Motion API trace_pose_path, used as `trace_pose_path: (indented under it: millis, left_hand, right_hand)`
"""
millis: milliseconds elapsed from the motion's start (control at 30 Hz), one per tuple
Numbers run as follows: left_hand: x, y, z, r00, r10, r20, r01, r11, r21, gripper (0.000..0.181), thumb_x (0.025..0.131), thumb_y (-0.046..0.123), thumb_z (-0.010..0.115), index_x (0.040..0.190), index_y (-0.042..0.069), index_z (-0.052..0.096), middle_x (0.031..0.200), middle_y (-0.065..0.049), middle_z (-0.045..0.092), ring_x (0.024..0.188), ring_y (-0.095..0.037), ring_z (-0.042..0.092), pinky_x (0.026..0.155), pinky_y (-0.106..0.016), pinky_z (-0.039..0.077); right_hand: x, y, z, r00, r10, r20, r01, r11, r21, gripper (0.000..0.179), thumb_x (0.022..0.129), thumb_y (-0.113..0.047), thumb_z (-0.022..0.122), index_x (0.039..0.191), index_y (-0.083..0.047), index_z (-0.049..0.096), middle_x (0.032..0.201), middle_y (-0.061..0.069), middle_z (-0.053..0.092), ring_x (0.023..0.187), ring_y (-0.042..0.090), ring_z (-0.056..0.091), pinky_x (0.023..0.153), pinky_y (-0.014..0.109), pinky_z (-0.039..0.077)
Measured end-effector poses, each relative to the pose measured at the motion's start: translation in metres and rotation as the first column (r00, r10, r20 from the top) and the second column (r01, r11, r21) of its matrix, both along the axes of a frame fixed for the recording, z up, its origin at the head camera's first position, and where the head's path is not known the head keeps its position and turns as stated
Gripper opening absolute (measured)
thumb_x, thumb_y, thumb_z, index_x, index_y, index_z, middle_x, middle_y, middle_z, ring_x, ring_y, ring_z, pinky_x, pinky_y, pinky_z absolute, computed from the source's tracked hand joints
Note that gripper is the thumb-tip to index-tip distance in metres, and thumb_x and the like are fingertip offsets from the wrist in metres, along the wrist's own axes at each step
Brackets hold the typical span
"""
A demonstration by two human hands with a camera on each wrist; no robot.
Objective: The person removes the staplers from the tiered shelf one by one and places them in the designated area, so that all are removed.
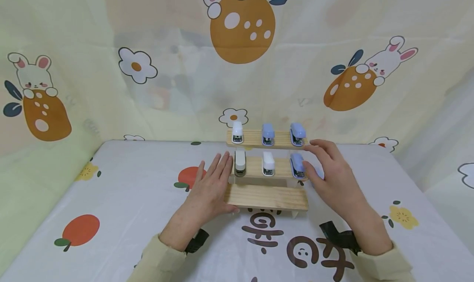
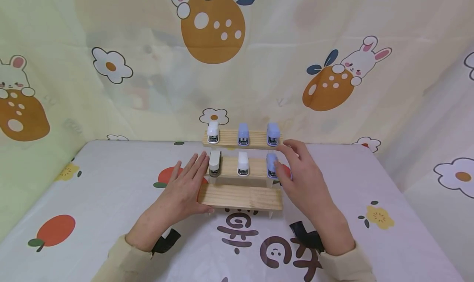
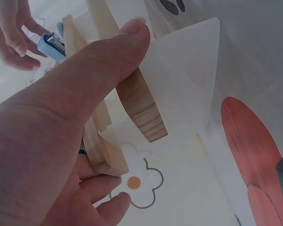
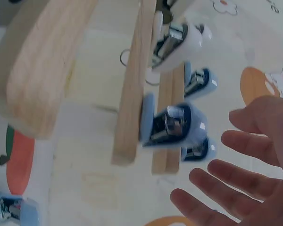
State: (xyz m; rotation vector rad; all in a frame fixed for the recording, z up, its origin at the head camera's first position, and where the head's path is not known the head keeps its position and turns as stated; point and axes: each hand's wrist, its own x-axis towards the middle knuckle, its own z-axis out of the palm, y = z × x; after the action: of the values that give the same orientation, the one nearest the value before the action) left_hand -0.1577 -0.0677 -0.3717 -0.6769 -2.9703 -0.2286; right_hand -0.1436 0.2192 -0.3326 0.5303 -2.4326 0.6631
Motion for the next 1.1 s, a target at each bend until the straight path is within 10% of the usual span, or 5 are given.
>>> trace_pose_path:
  millis: [1100]
  left_hand:
    - [0.001,0.000,0.001,1.000,0.000,0.008,0.000,1.000,-0.002,0.134,0.061,0.054,0.091,0.159,0.005,0.015,0.168,-0.008,0.014,0.155,-0.027,0.013,0.123,-0.059,0.012]
  right_hand:
    - [-0.008,-0.012,-0.018,0.998,0.050,0.037,-0.055,0.988,0.147,0.035,0.081,0.008,0.073,0.115,0.005,0.065,0.128,0.022,0.055,0.110,0.038,0.063,0.081,0.048,0.059]
